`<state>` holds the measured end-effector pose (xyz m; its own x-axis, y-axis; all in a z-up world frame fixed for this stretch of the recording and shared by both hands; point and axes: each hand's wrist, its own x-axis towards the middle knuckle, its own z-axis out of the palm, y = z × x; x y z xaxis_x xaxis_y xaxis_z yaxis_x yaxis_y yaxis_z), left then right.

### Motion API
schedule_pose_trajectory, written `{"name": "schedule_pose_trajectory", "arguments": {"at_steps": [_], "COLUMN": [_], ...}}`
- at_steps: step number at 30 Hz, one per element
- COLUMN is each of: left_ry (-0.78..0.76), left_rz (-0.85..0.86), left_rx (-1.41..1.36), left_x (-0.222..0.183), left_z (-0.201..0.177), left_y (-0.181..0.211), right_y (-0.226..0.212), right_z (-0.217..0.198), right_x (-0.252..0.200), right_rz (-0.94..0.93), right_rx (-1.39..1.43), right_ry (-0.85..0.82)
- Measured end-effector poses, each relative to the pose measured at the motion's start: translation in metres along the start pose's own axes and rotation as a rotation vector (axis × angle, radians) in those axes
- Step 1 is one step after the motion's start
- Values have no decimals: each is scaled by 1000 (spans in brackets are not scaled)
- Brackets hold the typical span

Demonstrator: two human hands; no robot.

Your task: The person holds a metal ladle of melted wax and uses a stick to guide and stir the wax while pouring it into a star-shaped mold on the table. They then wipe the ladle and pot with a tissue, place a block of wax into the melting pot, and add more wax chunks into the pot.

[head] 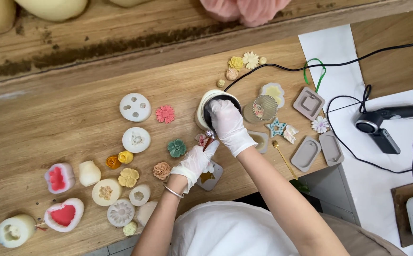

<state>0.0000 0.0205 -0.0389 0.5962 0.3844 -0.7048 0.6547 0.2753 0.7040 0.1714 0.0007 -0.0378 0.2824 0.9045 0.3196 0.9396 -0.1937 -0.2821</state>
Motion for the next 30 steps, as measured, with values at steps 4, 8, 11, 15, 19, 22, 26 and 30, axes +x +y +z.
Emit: {"name": "schedule_pose_trajectory", "arguments": {"at_steps": [4, 8, 11, 15, 19, 22, 26, 30], "left_ry": [34, 78, 69, 30, 38, 127, 160, 196], "left_rz": [-8, 32, 53, 74, 0, 60, 42, 106], "left_rx": [59, 132, 177, 128, 87, 221, 334, 382], "left_x": [-5, -7, -10, -9, -15, -24, -25, -22], "left_z": [-5, -5, -7, -4, -2, -5, -7, 0], "left_y": [5, 6, 14, 19, 23, 26, 29, 26], "right_y": [1, 24, 44, 48, 31, 26, 47, 45], "right_z": [-14, -37, -28, -7, -10, -28, -40, -54], "right_x": [-6, -4, -1, 6, -3, -19, -19, -7], "right_rz": [-91, -265, -400, -343, -424, -389, -454, -765], "right_rx": [220, 310, -87, -421, -410, 66, -99, -786], "right_ry": [45, -246, -471, -527, -381, -190, -491, -562]}}
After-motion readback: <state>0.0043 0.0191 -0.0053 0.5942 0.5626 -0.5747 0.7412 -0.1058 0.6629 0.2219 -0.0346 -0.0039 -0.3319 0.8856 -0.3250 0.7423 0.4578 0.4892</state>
